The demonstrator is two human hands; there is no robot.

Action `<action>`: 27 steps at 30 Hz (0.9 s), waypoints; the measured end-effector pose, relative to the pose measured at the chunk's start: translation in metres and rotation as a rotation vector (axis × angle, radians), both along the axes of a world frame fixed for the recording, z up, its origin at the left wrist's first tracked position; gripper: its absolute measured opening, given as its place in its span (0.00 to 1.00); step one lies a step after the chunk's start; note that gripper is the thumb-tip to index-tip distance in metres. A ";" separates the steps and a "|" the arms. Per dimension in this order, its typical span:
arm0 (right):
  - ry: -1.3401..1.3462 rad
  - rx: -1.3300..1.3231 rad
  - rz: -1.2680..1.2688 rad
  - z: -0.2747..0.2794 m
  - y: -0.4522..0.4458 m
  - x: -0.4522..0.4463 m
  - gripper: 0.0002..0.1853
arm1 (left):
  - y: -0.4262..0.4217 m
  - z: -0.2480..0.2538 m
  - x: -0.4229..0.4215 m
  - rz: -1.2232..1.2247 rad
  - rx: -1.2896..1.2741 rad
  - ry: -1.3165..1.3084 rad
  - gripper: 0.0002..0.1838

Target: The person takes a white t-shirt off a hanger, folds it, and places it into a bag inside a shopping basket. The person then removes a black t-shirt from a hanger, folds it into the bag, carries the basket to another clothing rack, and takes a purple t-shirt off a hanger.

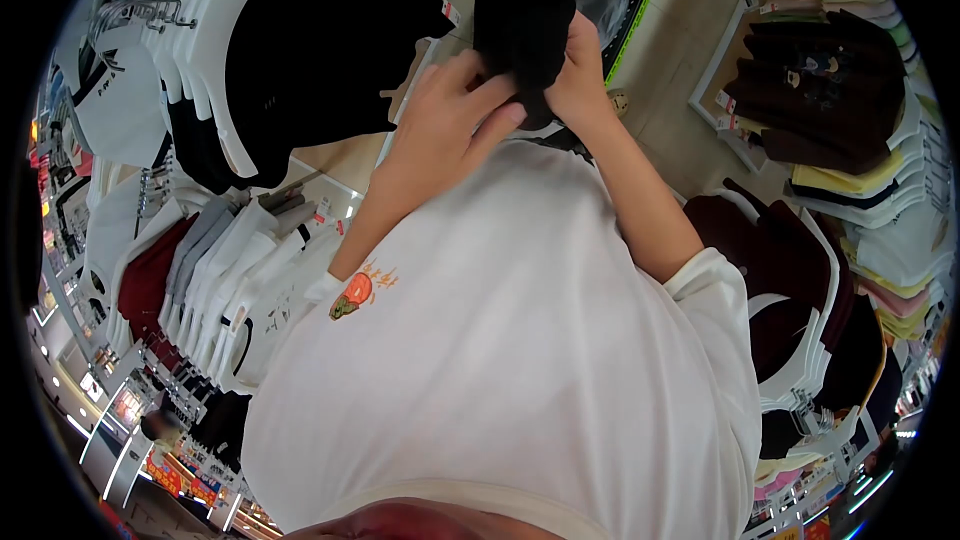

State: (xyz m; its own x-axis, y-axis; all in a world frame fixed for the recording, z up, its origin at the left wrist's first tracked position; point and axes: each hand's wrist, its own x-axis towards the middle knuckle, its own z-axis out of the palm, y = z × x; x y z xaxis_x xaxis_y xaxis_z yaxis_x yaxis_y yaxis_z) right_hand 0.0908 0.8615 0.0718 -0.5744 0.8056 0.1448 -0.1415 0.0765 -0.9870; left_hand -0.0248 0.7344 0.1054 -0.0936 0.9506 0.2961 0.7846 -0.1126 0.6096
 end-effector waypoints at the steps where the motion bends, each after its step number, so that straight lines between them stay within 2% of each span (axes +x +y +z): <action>1: -0.007 0.049 0.007 -0.001 -0.001 0.001 0.05 | -0.001 0.001 0.002 -0.009 -0.061 -0.048 0.09; 3: -0.036 0.180 0.024 -0.004 -0.001 0.002 0.06 | -0.001 0.002 0.006 -0.029 -0.180 -0.142 0.12; 6: -0.092 0.214 -0.003 -0.001 0.000 0.007 0.10 | 0.001 -0.003 0.007 -0.069 -0.344 -0.096 0.11; 9: -0.164 0.240 -0.079 -0.010 0.007 0.018 0.14 | -0.001 0.007 0.005 0.040 -0.334 -0.073 0.19; 12: -0.198 0.254 -0.179 -0.024 0.019 0.032 0.18 | -0.003 0.025 -0.017 0.024 -0.138 -0.093 0.16; 15: -0.150 0.257 -0.212 -0.025 0.021 0.036 0.23 | -0.001 0.029 -0.033 -0.030 0.009 0.038 0.17; 19: -0.113 0.247 -0.231 -0.022 0.021 0.040 0.24 | -0.003 0.038 -0.026 0.002 0.031 -0.019 0.17; 21: -0.091 0.217 -0.249 -0.020 0.019 0.042 0.24 | -0.001 0.028 -0.024 0.045 0.142 -0.083 0.17; 22: -0.092 0.187 -0.248 -0.017 0.017 0.044 0.24 | -0.001 0.020 -0.022 0.069 0.196 -0.117 0.19; 25: -0.041 0.146 -0.234 -0.008 0.005 0.045 0.24 | 0.009 -0.004 -0.003 0.082 0.254 -0.823 0.42; 26: -0.015 0.143 -0.228 -0.004 0.001 0.045 0.24 | 0.012 -0.016 -0.001 -0.014 0.242 -0.967 0.58; 27: 0.002 0.144 -0.217 0.000 -0.003 0.045 0.24 | 0.013 -0.030 0.001 -0.037 0.209 -0.987 0.58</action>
